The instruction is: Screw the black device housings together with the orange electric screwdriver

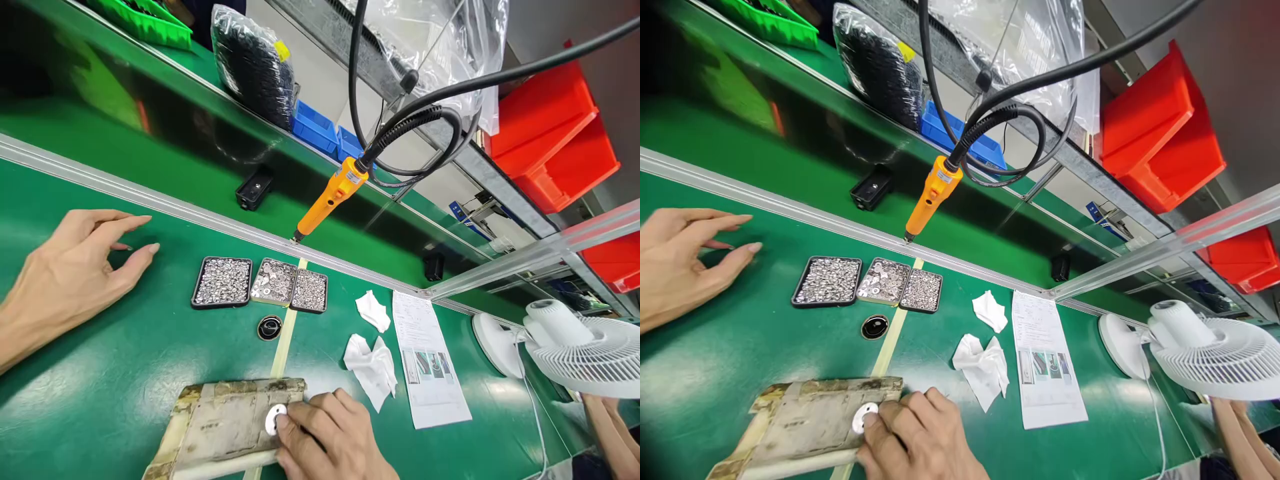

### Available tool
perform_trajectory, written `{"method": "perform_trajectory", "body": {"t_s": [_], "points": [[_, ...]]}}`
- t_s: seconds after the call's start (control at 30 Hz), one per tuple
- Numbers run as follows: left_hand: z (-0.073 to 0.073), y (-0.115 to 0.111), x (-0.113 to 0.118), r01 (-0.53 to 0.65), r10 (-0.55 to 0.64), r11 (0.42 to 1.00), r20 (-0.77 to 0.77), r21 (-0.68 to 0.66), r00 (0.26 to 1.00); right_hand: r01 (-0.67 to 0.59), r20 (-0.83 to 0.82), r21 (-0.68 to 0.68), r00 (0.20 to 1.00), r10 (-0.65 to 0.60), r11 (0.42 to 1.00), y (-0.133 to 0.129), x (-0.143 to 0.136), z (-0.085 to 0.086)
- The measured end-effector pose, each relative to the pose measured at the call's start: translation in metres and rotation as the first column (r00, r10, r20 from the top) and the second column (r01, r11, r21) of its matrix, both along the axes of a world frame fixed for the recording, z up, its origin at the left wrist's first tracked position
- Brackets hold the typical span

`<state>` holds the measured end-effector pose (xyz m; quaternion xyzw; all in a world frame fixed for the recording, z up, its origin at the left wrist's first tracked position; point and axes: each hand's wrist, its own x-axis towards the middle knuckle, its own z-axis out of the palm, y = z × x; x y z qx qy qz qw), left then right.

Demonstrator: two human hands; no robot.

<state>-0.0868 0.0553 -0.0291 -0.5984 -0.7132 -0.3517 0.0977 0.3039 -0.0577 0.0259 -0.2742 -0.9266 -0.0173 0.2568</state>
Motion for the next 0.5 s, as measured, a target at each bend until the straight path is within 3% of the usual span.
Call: {"method": "perform_trajectory", "body": {"t_s": [0.17,0.33,0.5], "points": [[-0.001,-0.002,-0.004,0.056,-0.056,0.998,-0.011,0.026,0.998,-0.028,0.095,0.074,0.995,0.021,0.997,-0.004,0.002,0.002],[0.005,-0.004,0.0,0.058,-0.06,0.996,0.027,0.061,0.998,-0.018,0.093,0.058,0.996,0.012,0.998,-0.008,0.002,-0.003],[0.005,-0.002,0.0,0.056,-0.059,0.996,0.039,0.064,0.998,0.046,-0.08,-0.013,0.996,-0.046,0.999,-0.013,0.004,-0.011]]}}
